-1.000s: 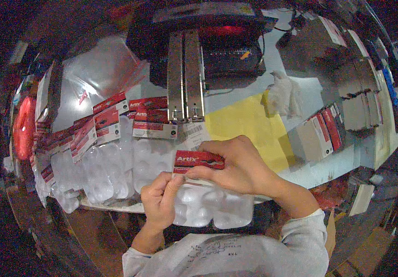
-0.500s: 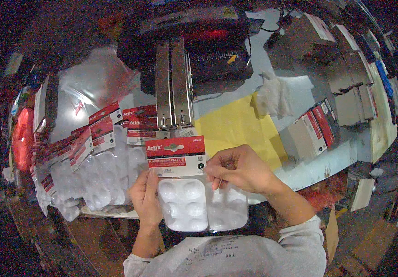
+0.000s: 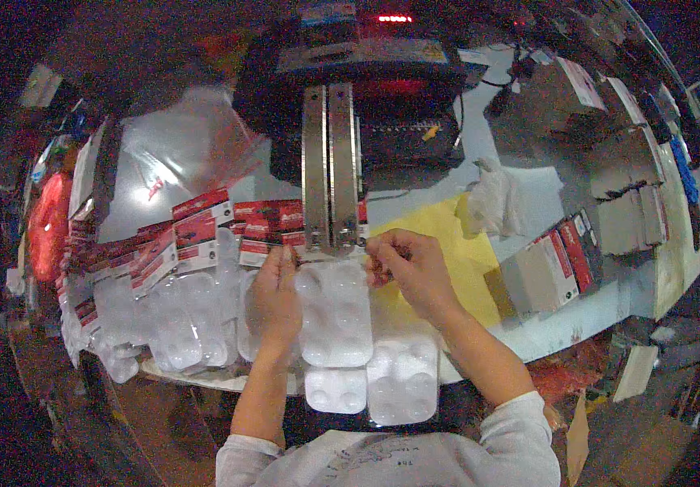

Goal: The person repeatedly places white plastic mixing palettes into clear plastic bags, seals them with a heat sealer, and stacks the finished packages. The person also retrieves more palettes from a cardboard box and bundles the sealed packages together.

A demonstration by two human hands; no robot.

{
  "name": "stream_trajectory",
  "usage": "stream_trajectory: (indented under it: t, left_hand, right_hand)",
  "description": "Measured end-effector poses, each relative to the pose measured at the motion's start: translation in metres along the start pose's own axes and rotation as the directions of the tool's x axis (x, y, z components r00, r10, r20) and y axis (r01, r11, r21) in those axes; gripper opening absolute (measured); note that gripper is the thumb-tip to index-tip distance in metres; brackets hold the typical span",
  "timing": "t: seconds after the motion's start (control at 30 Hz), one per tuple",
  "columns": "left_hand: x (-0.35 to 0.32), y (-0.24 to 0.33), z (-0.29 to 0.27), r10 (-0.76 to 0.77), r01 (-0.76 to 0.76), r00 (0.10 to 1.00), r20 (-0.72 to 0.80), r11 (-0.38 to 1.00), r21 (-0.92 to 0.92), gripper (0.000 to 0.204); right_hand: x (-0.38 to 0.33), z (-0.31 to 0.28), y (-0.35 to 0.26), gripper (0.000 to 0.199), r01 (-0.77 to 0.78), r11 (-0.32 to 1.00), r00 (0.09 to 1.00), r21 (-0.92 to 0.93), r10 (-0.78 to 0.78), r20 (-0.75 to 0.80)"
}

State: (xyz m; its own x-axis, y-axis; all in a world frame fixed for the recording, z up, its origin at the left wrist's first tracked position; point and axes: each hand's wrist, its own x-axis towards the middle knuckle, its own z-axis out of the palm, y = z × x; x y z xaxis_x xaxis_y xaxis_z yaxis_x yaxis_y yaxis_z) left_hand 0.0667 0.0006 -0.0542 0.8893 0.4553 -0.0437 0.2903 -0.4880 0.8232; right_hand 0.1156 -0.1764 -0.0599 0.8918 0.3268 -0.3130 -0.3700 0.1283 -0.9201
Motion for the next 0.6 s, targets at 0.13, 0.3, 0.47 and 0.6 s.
stream_trajectory:
  t: [0.13, 0.3, 0.47, 0.6]
  left_hand:
    - [-0.017, -0.001, -0.027, -0.189, 0.106, 0.955, 0.230, 0.937, 0.332, 0.040]
    - [-0.006, -0.035, -0.137, -0.136, 0.197, 0.933, -0.334, 0.968, 0.156, 0.034]
    - [0.021, -0.047, -0.191, 0.233, 0.211, 0.850, -0.473, 0.671, 0.710, 0.027]
    - [-0.020, -0.031, -0.129, 0.671, -0.332, 0.729, -0.135, 0.520, 0.787, 0.024]
  right_hand:
    - [-0.013, -0.028, 0.002, 0.033, 0.266, 0.920, 0.963, -0.289, -0.266, 0.043]
    - [-0.050, -0.143, -0.049, 0.031, 0.402, 0.424, 0.694, -0.811, -0.719, -0.032]
    - [-0.080, -0.217, -0.053, 0.052, -0.169, 0.398, 0.804, -0.902, -0.474, -0.360]
    - [-0.085, -0.216, -0.044, 0.069, -0.209, 0.091, 0.812, -0.974, -0.538, -0.224]
